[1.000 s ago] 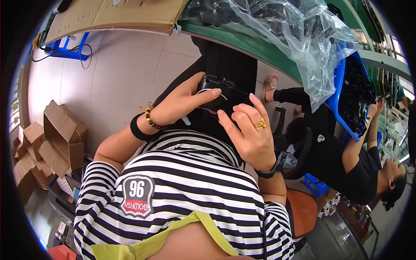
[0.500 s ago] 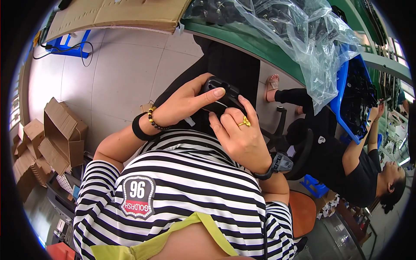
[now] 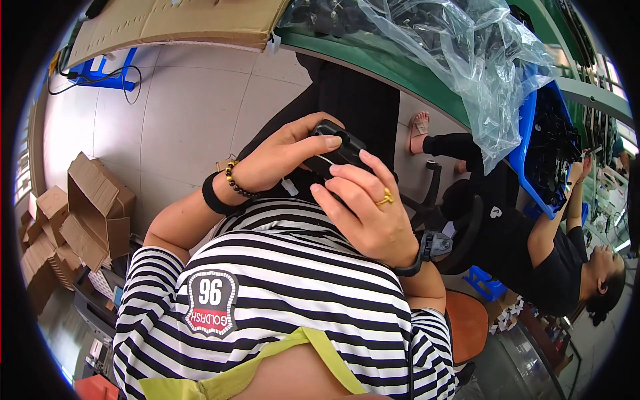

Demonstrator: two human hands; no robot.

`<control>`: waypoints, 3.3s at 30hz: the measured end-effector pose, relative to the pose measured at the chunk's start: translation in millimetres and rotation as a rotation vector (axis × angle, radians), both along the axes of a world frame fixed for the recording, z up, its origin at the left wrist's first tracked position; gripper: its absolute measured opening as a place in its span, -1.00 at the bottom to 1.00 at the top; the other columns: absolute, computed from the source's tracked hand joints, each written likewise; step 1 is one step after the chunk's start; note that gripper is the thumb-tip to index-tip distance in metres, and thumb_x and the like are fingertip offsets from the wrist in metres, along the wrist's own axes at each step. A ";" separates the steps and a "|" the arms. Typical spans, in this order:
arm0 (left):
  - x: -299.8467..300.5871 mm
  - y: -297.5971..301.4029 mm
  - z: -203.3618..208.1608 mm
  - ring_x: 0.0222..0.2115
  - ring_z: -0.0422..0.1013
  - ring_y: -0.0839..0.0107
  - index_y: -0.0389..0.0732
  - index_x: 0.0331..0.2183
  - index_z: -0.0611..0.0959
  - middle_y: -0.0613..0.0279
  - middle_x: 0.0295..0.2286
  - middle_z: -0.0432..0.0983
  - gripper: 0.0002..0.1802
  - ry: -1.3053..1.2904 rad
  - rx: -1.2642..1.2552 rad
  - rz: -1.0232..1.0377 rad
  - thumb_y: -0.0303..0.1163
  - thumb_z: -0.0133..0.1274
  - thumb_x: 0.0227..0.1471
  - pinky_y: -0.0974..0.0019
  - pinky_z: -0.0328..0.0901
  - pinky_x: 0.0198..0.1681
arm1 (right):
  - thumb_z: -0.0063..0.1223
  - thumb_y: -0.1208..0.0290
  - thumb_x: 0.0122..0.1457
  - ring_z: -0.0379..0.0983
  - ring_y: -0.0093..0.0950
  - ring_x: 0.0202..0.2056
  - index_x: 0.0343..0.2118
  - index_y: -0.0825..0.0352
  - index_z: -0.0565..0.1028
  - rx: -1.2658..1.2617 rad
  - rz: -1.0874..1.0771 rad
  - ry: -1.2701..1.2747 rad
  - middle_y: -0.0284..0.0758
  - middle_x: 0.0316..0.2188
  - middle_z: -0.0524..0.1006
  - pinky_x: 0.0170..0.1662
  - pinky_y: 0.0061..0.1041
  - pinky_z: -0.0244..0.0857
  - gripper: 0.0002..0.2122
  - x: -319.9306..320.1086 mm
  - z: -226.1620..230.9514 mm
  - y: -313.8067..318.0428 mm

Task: The person picks up a black plastic housing, inserts a wire through a hole, and presses a small component into the casing. They then pick up a second component from a plastic bag, press it into the housing, and place the completed assembly onto a cardboard sheet.

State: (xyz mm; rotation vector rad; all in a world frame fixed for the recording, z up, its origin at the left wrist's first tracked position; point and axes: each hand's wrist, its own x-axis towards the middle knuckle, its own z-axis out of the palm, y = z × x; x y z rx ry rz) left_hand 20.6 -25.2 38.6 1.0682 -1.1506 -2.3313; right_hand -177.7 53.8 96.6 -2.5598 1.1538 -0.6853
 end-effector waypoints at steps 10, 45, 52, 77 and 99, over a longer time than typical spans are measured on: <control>2.1 7.4 -14.9 -0.19 0.39 0.66 -0.22 0.06 0.51 0.40 -0.21 0.50 -0.67 0.151 -0.095 0.047 -0.31 0.01 0.33 0.49 0.31 -0.05 | 0.33 0.52 0.09 0.51 -0.22 -0.03 -0.09 0.36 0.64 0.133 -0.261 -0.199 -0.24 -0.11 0.56 0.00 -0.32 0.41 -0.71 -12.7 -5.0 -7.8; 12.0 10.1 -29.1 -0.21 0.40 0.66 -0.26 0.02 0.54 0.38 -0.21 0.50 -0.65 0.052 -0.168 -0.029 -0.27 0.11 0.31 0.50 0.32 -0.08 | 0.18 0.61 0.16 0.56 -0.41 -0.35 -0.16 0.39 0.58 -0.123 -0.891 -0.182 -0.28 -0.31 0.56 -0.25 -0.44 0.43 -0.82 -112.8 -4.5 -130.5; 8.9 7.0 -28.0 -0.24 0.38 0.67 -0.27 0.02 0.54 0.39 -0.23 0.49 -0.64 -0.021 -0.175 -0.036 -0.26 0.11 0.31 0.50 0.31 -0.11 | 0.12 0.67 0.30 0.55 -0.49 -0.15 -0.10 0.50 0.53 0.053 -0.613 -0.634 -0.16 -0.10 0.60 -0.03 -0.52 0.44 -0.86 -61.0 16.0 -49.6; 4.9 15.0 -24.1 -0.30 0.28 0.71 -0.28 0.04 0.52 0.44 -0.27 0.42 -0.64 0.021 -0.185 -0.078 -0.29 0.08 0.32 0.55 0.23 -0.21 | 0.29 0.69 0.10 0.60 -0.35 -0.11 -0.24 0.39 0.66 0.379 -0.358 -0.541 -0.26 -0.21 0.70 0.00 -0.46 0.41 -0.84 -14.3 -48.8 -10.4; 1.8 18.6 -26.6 -0.22 0.40 0.58 -0.28 0.02 0.56 0.34 -0.27 0.50 -0.47 -0.037 -0.377 -0.213 -0.23 0.35 0.11 0.46 0.33 -0.12 | 0.34 0.55 0.08 0.50 -0.33 -0.21 -0.21 0.38 0.61 0.523 -0.178 -0.336 -0.29 -0.25 0.59 -0.12 -0.43 0.37 -0.80 -36.2 -41.2 -21.1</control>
